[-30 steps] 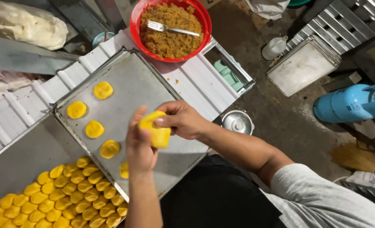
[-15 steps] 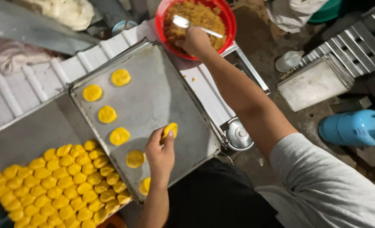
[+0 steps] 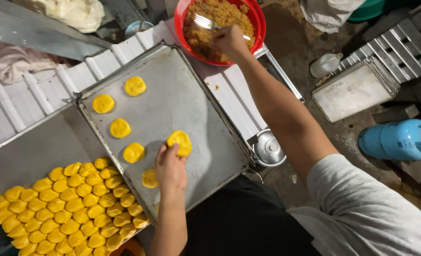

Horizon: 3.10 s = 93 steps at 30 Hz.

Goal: Manually filling pre-portioned balls of yellow pastry dough with a filling and arranging them on a tray.

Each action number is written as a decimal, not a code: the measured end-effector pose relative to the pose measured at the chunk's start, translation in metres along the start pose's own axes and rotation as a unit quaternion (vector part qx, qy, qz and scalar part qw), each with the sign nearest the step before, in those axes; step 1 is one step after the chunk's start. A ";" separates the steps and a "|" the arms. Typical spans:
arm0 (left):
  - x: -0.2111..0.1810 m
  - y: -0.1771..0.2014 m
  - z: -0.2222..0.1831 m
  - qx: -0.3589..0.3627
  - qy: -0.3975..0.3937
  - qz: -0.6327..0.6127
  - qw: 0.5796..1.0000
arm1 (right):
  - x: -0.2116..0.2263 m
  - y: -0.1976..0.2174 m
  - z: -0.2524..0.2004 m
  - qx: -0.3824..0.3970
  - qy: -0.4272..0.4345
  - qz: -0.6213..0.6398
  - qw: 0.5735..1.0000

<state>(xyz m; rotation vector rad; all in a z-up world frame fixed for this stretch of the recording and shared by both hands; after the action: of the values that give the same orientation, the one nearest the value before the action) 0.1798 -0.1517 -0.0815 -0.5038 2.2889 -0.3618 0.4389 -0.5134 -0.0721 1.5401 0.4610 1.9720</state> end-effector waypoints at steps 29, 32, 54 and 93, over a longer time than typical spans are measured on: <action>-0.022 -0.029 -0.044 0.084 -0.190 -0.011 0.978 | 0.262 0.014 -0.225 0.058 0.121 0.366 0.921; -0.023 -0.035 -0.048 0.120 -0.173 -0.035 0.977 | 0.232 -0.019 -0.234 0.042 -0.004 0.519 0.854; -0.011 -0.016 -0.077 0.278 -0.118 -0.018 0.953 | 0.250 -0.027 -0.246 0.091 0.113 0.246 0.959; 0.003 -0.021 -0.004 -0.078 -0.367 0.646 0.665 | 0.166 -0.107 -0.259 0.168 0.214 -0.004 0.962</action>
<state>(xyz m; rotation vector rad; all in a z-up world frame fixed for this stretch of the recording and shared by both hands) 0.1806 -0.1715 -0.0723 0.8294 1.3502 0.6586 0.1899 -0.3038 -0.0810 1.2826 1.0236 2.3150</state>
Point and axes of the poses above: each hand's wrist, its own z-axis towards the middle knuckle, its own y-axis out of the back of the hand, x = y × z, the point moved 8 cm from there along z, towards the middle knuckle, and after that the axes turned 10 degrees about y, right-handed, at the moved point
